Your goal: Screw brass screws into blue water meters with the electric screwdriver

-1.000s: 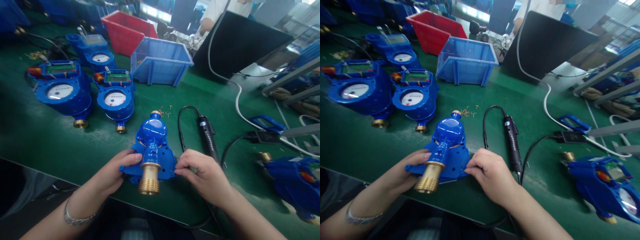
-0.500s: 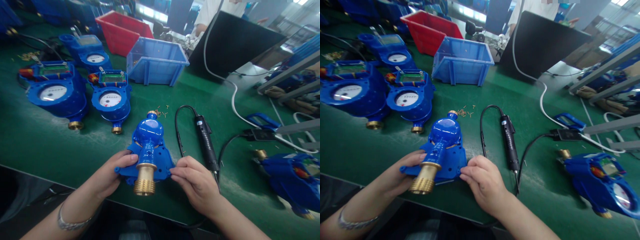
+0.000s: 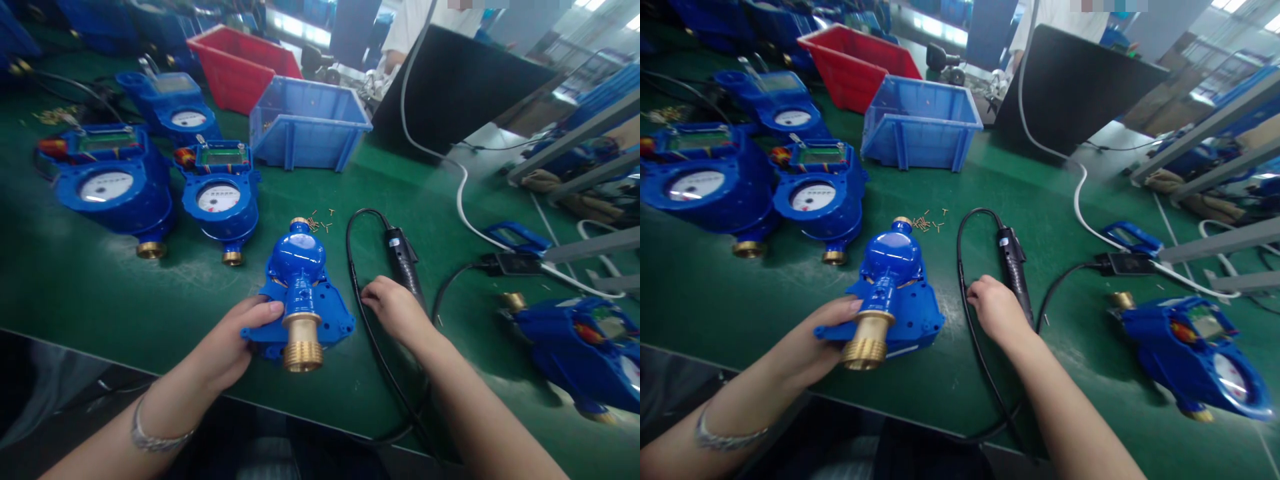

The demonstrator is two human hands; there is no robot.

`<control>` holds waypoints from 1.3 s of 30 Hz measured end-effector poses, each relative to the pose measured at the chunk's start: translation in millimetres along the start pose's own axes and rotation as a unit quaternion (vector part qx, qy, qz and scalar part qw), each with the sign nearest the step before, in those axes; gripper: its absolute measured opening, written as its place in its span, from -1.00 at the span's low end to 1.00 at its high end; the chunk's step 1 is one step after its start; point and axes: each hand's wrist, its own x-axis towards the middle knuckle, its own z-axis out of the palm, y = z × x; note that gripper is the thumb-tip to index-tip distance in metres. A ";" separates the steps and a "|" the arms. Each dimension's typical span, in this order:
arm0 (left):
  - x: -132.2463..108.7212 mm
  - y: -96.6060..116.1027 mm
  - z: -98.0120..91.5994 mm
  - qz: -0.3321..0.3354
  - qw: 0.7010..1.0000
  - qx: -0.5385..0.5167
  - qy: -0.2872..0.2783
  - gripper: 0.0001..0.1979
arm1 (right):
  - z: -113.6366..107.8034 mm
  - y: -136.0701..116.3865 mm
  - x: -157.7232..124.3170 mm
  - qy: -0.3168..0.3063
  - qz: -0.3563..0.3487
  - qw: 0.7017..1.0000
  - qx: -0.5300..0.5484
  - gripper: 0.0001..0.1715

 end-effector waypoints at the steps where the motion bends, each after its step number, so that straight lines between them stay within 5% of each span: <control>1: 1.6 -1.8 1.7 0.003 1.000 0.001 0.006 -0.75 | 0.1 -0.8 0.6 0.000 -0.006 1.000 0.003 -0.87; 4: 6.0 -7.3 8.4 0.020 1.000 -0.003 0.011 -0.73 | -6.3 -5.5 -3.8 0.031 -0.005 0.999 0.014 -0.86; 7: 8.4 -12.5 17.0 0.030 0.999 -0.024 0.016 -0.71 | -15.4 -21.8 -23.3 0.129 0.017 0.987 0.099 -0.85; 10: 8.9 -17.5 26.1 0.040 0.998 -0.046 0.035 -0.69 | -11.9 -50.7 -50.6 0.234 0.015 0.911 0.340 -0.90; 13: 8.7 -21.5 33.1 0.051 0.997 -0.052 0.039 -0.65 | 8.9 -80.4 -67.3 0.233 0.013 0.807 0.543 -0.91; 17: 8.4 -23.0 37.4 0.068 0.993 -0.077 0.058 -0.73 | 37.0 -104.3 -63.9 0.275 0.014 0.750 0.601 -0.90; 20: 8.4 -22.1 37.5 0.068 0.992 -0.091 0.058 -0.76 | 42.1 -111.8 -57.3 0.310 0.038 0.755 0.577 -0.93; 27: 10.1 -23.2 35.3 0.066 0.993 -0.080 0.059 -0.70 | 28.7 -117.9 -60.8 0.275 0.115 0.848 0.438 -0.79; 39: 10.0 -22.5 35.5 0.063 0.994 -0.067 0.058 -0.67 | 16.0 -115.7 -56.6 0.193 0.160 0.862 0.441 -0.79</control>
